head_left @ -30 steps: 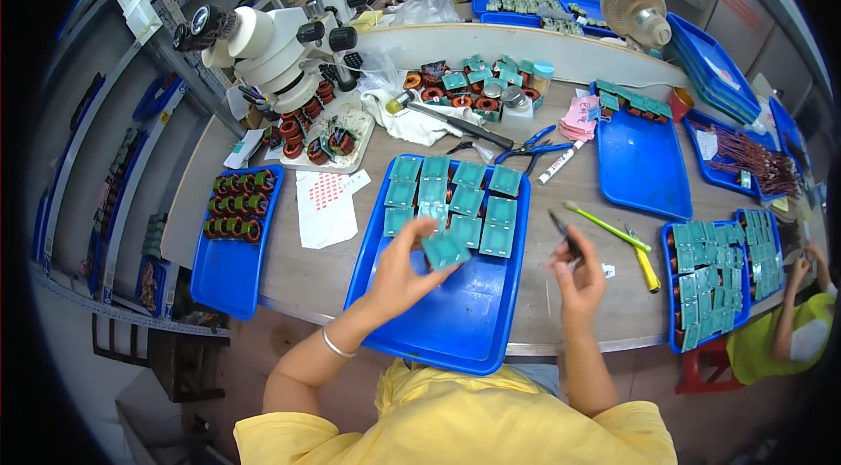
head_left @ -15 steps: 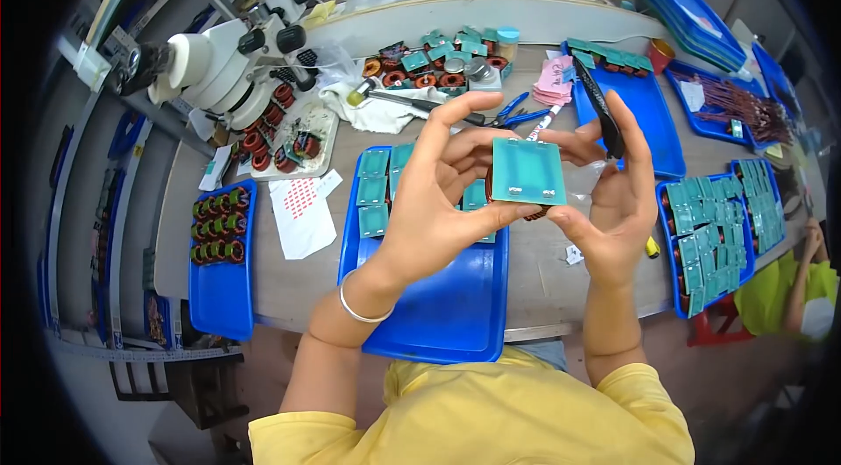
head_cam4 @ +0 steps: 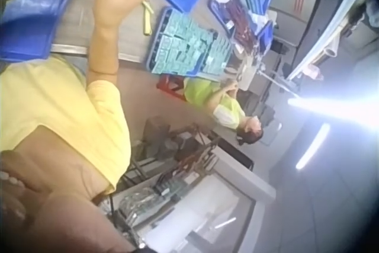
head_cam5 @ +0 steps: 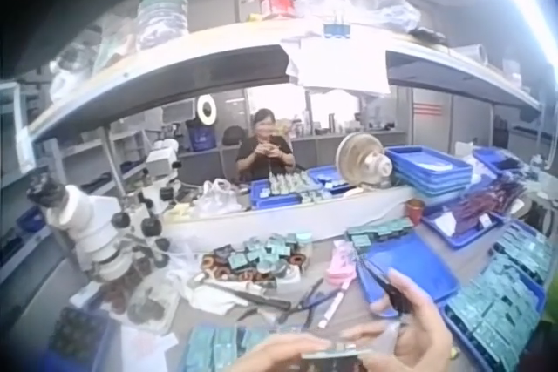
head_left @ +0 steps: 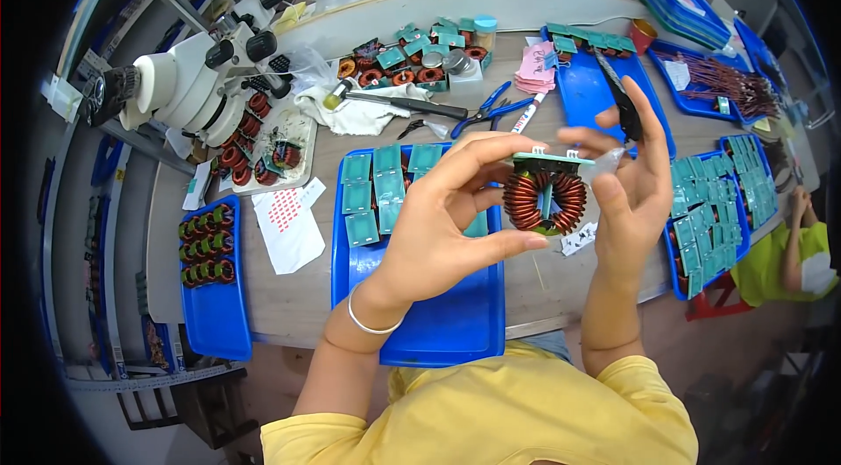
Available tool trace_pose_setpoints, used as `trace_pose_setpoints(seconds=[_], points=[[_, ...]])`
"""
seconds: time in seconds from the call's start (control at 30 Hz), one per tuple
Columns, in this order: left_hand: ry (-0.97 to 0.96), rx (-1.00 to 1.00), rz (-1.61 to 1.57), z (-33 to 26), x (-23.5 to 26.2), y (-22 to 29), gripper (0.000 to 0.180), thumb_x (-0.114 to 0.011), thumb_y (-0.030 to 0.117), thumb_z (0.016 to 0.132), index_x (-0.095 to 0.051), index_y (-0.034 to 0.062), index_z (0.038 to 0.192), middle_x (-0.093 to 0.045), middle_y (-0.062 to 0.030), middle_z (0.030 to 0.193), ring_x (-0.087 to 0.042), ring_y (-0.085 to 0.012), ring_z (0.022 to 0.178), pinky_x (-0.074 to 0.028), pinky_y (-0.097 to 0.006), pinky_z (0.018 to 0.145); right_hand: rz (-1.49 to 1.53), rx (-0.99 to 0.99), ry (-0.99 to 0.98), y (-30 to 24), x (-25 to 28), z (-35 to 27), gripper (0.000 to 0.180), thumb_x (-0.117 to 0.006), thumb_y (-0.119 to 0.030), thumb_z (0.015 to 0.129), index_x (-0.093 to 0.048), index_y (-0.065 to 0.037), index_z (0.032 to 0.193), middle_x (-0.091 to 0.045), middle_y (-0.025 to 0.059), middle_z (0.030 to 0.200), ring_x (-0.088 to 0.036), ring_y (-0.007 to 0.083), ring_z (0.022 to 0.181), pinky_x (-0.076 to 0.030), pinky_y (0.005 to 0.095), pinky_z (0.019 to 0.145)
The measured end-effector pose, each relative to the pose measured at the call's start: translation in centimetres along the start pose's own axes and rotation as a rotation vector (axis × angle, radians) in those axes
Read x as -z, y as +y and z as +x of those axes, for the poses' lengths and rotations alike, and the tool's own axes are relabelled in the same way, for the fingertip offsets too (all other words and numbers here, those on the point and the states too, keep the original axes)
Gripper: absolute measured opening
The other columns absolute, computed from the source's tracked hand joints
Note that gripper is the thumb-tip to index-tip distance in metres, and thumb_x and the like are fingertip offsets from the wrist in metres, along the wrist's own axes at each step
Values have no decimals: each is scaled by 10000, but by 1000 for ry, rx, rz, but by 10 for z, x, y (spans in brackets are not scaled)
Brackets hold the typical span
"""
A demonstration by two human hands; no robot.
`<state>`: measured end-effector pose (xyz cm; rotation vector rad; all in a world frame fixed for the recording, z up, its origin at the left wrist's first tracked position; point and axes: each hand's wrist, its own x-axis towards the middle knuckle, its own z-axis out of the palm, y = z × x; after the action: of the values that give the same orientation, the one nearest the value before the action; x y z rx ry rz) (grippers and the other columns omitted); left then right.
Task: Assembling a toroidal inductor onto a printed circuit board and cleaning the component.
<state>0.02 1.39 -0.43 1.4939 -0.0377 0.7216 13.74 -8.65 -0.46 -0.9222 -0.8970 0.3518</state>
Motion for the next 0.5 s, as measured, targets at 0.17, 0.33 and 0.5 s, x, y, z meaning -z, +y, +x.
trace_pose_setpoints(seconds=[0.17, 0.33, 0.5], points=[[3, 81, -293, -2, 4, 3, 648, -711, -94, 664, -415, -37, 1237, -443, -100, 1205, -503, -196, 1082, -460, -341, 922, -133, 160, -31, 3, 2, -11, 992, -838, -317, 580, -303, 55, 1328, -502, 93, 1051, -571, 229, 984, -439, 313, 816], [11, 148, -416, -2, 7, 3, 647, -711, -92, 668, -408, -44, 1238, -439, -104, 1208, -498, -214, 1096, -456, -352, 929, -329, 254, -104, 6, 1, -17, 1052, -877, -240, 507, -291, 53, 1330, -460, 83, 1069, -567, 225, 984, -447, 320, 821], [-35, 12, -278, 1, 11, -4, 633, -712, -86, 672, -419, -40, 1231, -416, -102, 1225, -486, -215, 1110, -450, -349, 934, -256, 242, -107, 6, -4, -14, 1011, -860, -168, 538, -275, 60, 1330, -446, 96, 1087, -567, 239, 986, -456, 344, 843]])
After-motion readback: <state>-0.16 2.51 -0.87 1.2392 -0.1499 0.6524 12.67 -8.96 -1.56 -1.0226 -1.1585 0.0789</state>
